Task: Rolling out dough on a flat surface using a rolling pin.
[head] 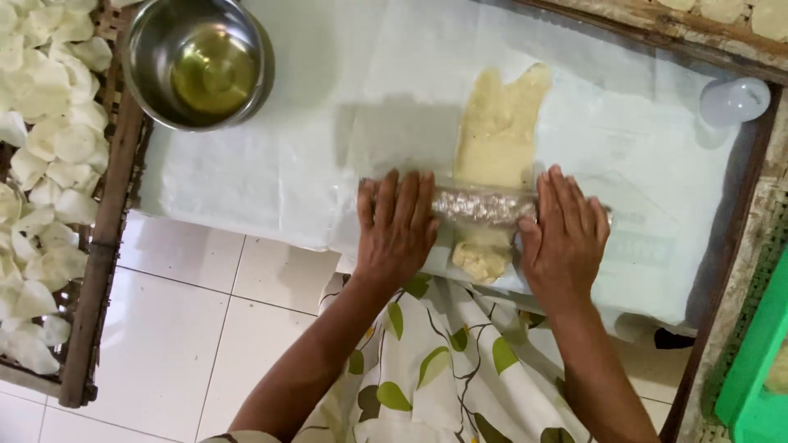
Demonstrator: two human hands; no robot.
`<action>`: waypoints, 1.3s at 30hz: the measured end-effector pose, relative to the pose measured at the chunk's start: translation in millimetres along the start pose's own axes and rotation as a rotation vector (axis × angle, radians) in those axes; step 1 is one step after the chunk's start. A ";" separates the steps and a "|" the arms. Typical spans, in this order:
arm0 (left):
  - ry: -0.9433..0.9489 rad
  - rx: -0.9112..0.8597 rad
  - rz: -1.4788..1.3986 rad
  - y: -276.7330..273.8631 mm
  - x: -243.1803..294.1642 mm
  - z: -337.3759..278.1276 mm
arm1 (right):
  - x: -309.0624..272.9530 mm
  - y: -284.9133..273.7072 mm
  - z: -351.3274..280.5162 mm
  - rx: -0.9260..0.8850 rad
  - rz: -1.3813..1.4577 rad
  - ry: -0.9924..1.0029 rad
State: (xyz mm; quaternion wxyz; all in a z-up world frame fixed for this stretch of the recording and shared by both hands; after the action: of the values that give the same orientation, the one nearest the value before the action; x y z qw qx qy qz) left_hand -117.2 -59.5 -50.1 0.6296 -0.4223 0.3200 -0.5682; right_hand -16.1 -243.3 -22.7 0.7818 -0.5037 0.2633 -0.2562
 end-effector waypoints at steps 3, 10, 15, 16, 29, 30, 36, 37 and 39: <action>0.015 -0.060 0.026 -18.0 12.5 -29.2 | -6.5 -5.4 -32.0 -0.011 0.049 0.046; 0.047 -0.155 -0.057 1.5 10.6 -28.1 | 1.5 3.2 -45.6 -0.087 0.071 0.124; 0.025 -0.090 -0.074 8.5 -11.1 53.0 | 23.1 18.1 22.2 0.018 -0.097 0.026; 0.024 -0.104 -0.078 8.5 -13.9 68.8 | 25.3 14.6 37.6 0.006 -0.092 0.031; -0.038 -0.415 0.018 59.5 -43.2 219.1 | 73.2 28.5 166.2 -0.291 0.062 0.107; -0.055 -0.344 0.040 60.2 -48.0 226.6 | 73.6 26.0 175.6 -0.279 0.086 0.118; -0.074 -0.520 0.147 43.2 -34.9 158.6 | 47.5 19.0 112.8 -0.154 -0.017 -0.003; -0.075 -0.510 0.145 44.0 -33.1 133.2 | 40.2 14.6 96.5 -0.147 -0.024 -0.006; 0.038 -0.243 0.073 28.2 -21.8 90.5 | 29.7 18.7 67.8 -0.265 0.062 0.034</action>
State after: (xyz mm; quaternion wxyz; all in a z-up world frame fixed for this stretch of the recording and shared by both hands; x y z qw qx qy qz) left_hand -27.9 -22.9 -37.3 0.5879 -0.4728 0.4136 -0.5097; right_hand 53.6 -212.0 -20.6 0.7112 -0.5900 0.3236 -0.2035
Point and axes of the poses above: each hand's wrist, its own z-axis towards the middle knuckle, its own y-axis out of the palm, x = y × z, the point moved 8 cm from there along z, towards the middle knuckle, and after that the axes turned 6 degrees about -x, right-handed, at the moved point
